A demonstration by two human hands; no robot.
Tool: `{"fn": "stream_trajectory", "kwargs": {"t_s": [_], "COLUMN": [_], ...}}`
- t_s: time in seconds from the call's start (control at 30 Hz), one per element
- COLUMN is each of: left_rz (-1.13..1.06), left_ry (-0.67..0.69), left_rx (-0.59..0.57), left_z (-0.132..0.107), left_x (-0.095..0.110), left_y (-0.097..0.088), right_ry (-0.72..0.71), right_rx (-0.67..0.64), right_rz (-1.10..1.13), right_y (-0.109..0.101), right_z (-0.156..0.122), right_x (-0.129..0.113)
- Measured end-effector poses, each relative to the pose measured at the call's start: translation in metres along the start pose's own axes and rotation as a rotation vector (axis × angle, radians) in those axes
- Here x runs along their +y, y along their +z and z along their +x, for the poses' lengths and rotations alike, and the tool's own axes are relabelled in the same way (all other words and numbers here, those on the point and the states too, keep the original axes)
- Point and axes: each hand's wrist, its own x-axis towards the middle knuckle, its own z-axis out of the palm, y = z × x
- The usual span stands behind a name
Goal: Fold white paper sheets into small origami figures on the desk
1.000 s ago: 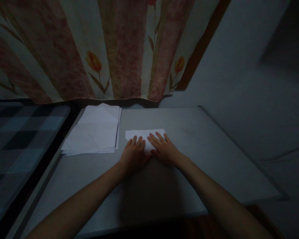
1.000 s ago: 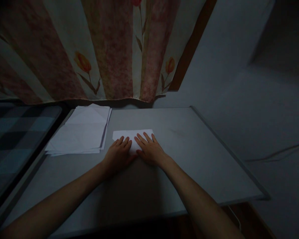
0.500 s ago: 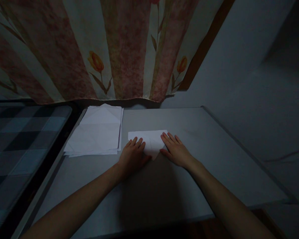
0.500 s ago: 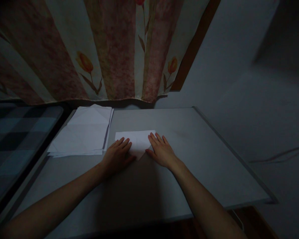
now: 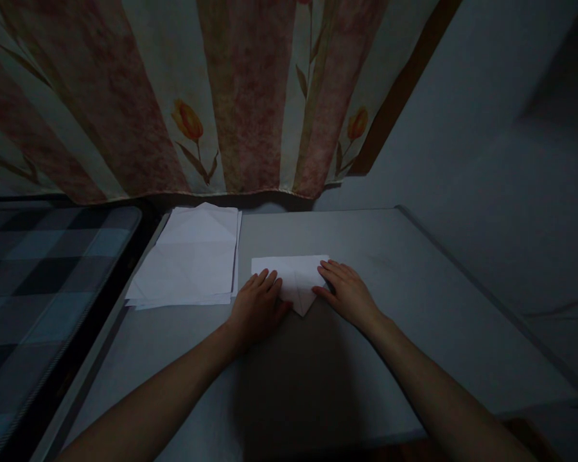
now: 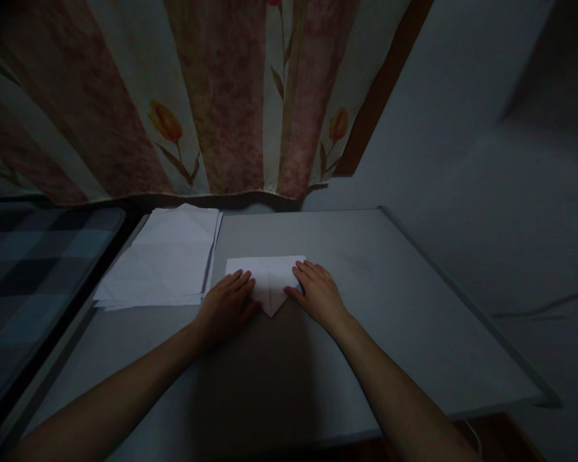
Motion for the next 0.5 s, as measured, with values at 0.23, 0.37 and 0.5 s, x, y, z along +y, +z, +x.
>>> {"fn": "stream_trajectory", "kwargs": {"t_s": [0.23,0.37,0.5], "left_rz": [0.016,0.007,-0.01], "left_ry": [-0.035,-0.035,-0.037], "left_rx": [-0.045,-0.029,-0.014], "left_z": [0.0024,0.0015,0.0008], "left_x": [-0.0029,-0.0043,-0.005], "left_y": [-0.0004,0.0002,0.0026], "right_ry": [-0.009,-0.016,-0.027], "right_rx": [0.018,0.059,0.106], "right_rz": [-0.002,0.001,-0.006], "right_y": [-0.0007,-0.0023,-0.0055], "right_z": [-0.0028,-0.0037,-0.0051], "right_x": [-0.0016,-0.0024,-0.0057]}}
